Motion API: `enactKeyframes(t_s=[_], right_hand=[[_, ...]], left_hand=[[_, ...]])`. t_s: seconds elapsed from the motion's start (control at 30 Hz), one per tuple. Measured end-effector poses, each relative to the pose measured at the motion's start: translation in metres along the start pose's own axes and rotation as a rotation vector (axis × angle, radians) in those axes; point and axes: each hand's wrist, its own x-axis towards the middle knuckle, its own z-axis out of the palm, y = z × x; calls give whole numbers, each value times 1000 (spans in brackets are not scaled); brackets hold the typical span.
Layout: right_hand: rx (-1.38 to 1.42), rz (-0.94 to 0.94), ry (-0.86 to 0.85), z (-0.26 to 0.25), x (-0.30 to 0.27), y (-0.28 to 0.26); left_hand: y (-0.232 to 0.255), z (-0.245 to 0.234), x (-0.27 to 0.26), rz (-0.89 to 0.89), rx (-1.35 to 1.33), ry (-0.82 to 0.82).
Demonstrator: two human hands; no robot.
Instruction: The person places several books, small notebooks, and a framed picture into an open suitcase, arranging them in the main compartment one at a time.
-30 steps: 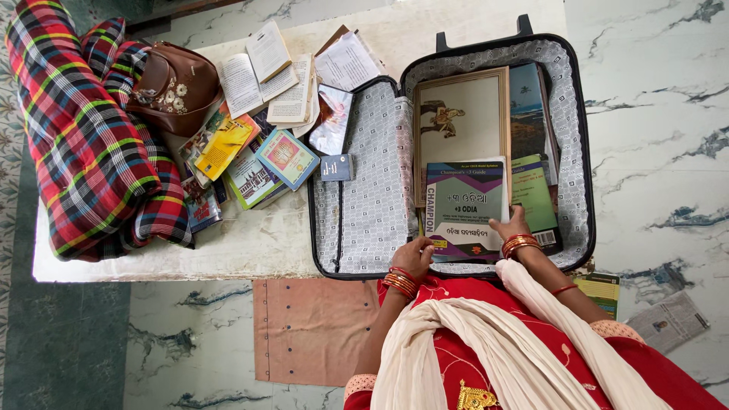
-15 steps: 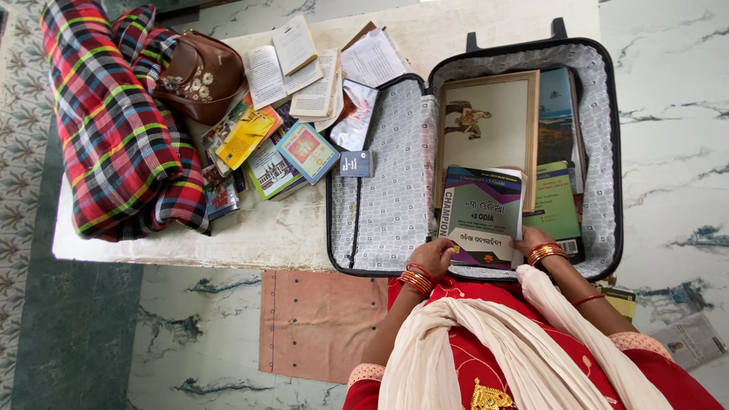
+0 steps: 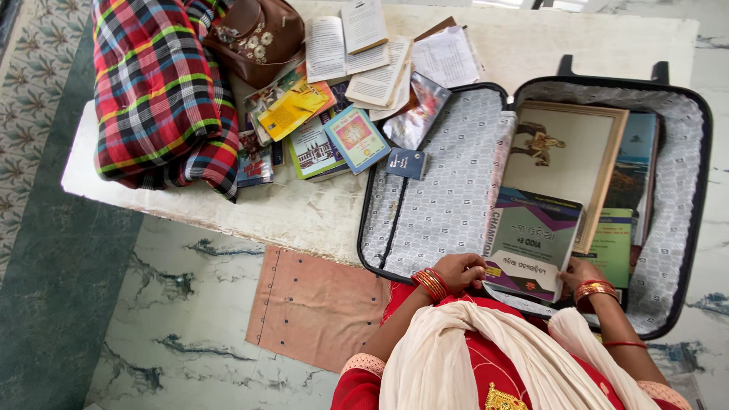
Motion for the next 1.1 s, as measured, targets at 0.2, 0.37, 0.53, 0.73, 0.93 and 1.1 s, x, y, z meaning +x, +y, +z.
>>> enactKeyframes(t_s=[0.2,0.37,0.53,0.73,0.93,1.1], right_hand=[[-39,162,-36,2,0,-11],[-242,147,-27,2,11,15],[-294,267,-80,2,14,-12],[-178,345,71,7,-8,-46],[-57,399,165,19,-22,-58],[117,405,244,46,-15,-33]], left_hand=[[-65,-72,22,51,-120,310],[-128,-169,49,-94,-57,501],[-145,-258,80,-131,231,1032],[-142,-325,129,-256,-434,1167],[-141,-351,128,-332,-871,926],[-121,-365,106,-96,-926,795]])
